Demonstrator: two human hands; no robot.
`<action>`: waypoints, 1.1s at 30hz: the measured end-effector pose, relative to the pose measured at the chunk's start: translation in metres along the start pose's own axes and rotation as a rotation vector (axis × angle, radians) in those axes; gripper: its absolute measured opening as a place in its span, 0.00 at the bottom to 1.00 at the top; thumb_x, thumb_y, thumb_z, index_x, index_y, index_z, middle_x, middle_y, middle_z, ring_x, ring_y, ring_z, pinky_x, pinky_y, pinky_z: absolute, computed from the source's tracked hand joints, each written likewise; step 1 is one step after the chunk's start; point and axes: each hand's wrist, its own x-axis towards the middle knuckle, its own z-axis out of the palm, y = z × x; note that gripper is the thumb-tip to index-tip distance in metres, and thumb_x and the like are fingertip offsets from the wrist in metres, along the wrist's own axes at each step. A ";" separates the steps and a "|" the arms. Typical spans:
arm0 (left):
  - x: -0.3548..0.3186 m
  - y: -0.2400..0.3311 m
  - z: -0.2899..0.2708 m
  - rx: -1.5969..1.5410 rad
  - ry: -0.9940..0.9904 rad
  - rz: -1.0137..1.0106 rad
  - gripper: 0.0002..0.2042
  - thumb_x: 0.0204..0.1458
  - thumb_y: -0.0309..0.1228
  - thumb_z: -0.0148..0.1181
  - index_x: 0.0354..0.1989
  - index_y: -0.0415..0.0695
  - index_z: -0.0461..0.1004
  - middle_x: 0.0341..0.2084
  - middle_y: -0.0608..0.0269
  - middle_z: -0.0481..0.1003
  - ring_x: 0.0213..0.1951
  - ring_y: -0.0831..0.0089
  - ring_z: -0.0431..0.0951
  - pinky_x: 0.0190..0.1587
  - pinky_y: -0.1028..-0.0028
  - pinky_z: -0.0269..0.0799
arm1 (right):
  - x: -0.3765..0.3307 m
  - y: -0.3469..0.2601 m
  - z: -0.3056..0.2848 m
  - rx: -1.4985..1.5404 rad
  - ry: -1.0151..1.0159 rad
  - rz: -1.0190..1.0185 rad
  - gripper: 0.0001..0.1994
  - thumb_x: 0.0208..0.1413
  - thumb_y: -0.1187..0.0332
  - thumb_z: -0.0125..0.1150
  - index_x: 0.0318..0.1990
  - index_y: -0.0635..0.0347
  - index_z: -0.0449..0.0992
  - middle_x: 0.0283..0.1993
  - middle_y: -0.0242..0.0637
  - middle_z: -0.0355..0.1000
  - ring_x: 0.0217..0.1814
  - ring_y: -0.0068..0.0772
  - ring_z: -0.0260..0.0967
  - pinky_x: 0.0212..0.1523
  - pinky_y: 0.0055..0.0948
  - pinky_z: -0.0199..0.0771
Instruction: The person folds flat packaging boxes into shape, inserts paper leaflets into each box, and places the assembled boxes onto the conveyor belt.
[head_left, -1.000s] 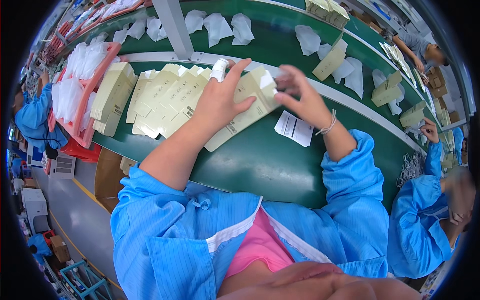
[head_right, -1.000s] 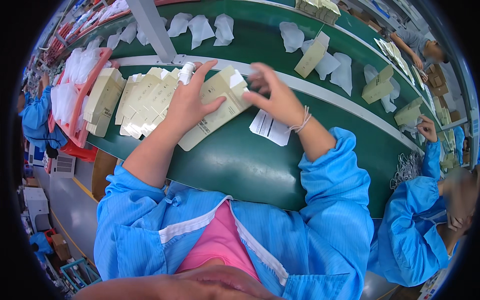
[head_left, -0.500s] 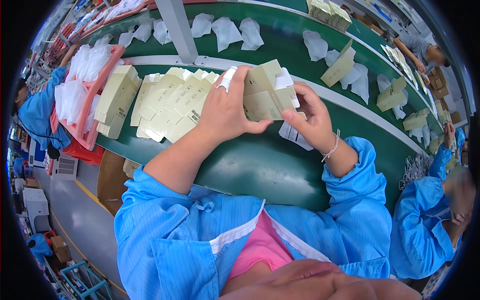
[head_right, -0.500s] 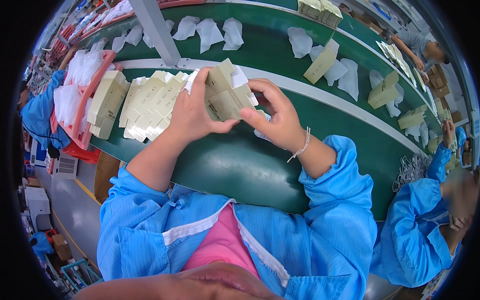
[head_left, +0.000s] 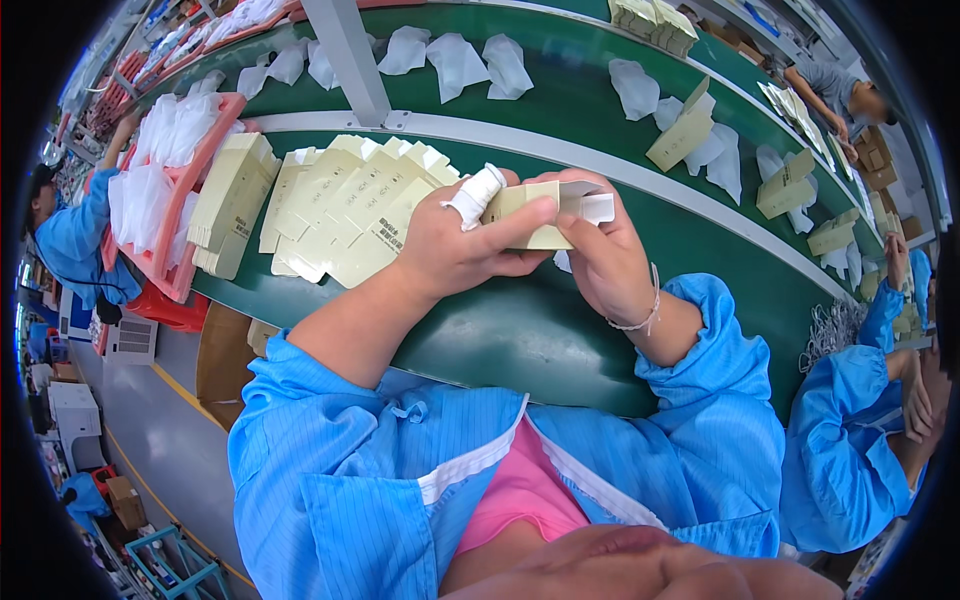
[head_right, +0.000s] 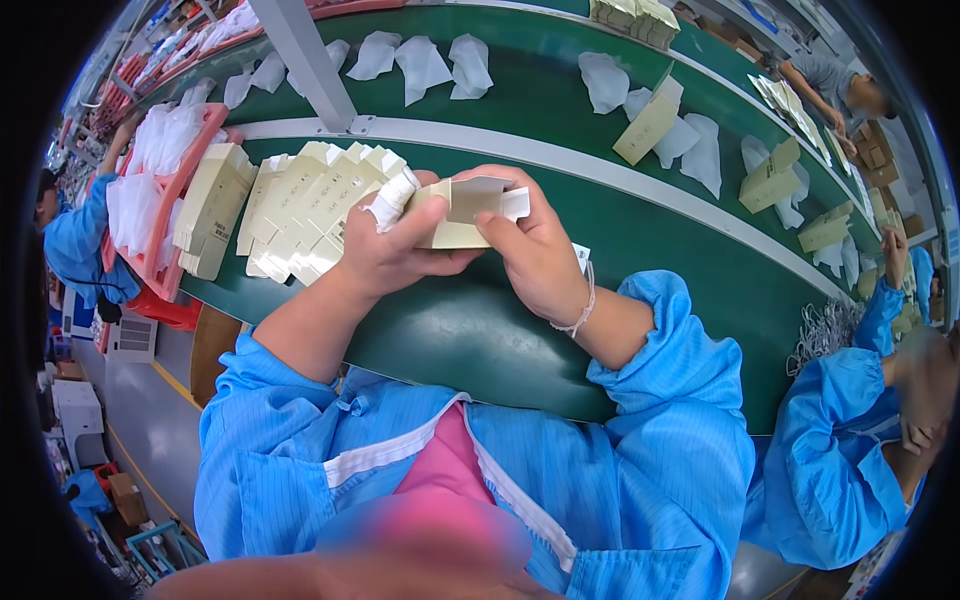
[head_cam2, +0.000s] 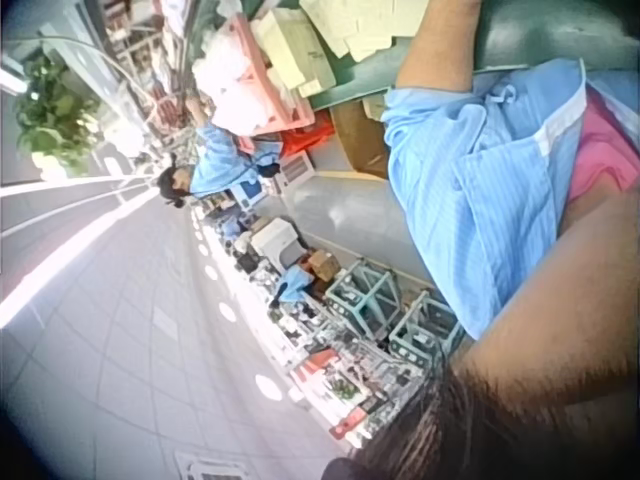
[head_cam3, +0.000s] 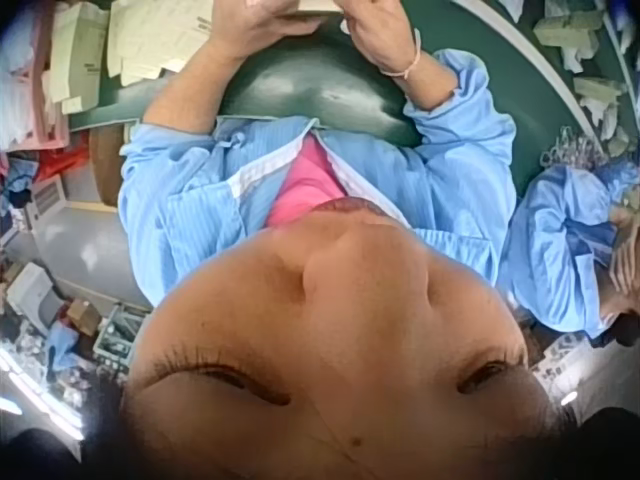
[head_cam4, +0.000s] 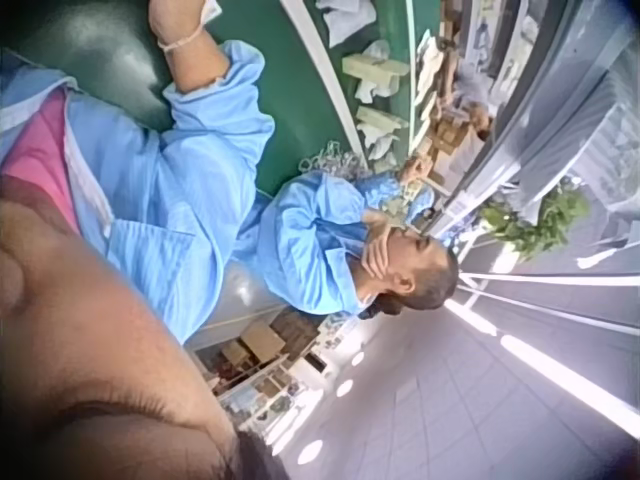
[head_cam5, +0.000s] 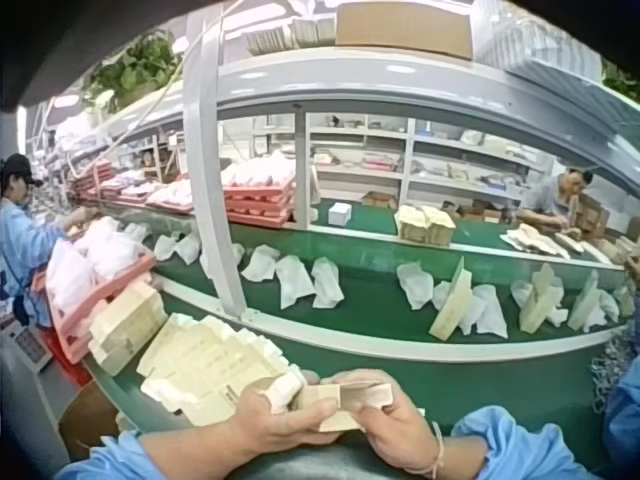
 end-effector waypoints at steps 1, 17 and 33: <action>0.000 -0.001 -0.001 0.003 -0.039 0.043 0.32 0.28 0.35 0.73 0.49 0.61 0.70 0.38 0.59 0.74 0.27 0.62 0.77 0.26 0.72 0.74 | 0.000 0.000 0.000 0.018 -0.023 0.003 0.24 0.62 0.62 0.50 0.63 0.60 0.54 0.58 0.39 0.61 0.61 0.31 0.58 0.62 0.32 0.57; -0.010 0.004 -0.005 -0.106 -0.017 -0.132 0.40 0.28 0.37 0.72 0.57 0.57 0.63 0.36 0.59 0.74 0.27 0.62 0.77 0.26 0.70 0.74 | 0.010 -0.013 -0.005 -0.499 -0.180 -0.295 0.14 0.58 0.71 0.56 0.52 0.63 0.73 0.56 0.42 0.68 0.59 0.33 0.64 0.57 0.31 0.66; -0.005 0.005 -0.015 -0.041 -0.234 -0.163 0.45 0.30 0.39 0.72 0.63 0.53 0.57 0.42 0.56 0.72 0.37 0.59 0.76 0.37 0.67 0.74 | 0.004 -0.005 -0.007 -0.387 -0.041 -0.175 0.21 0.51 0.77 0.61 0.55 0.62 0.68 0.54 0.42 0.69 0.56 0.34 0.68 0.55 0.32 0.69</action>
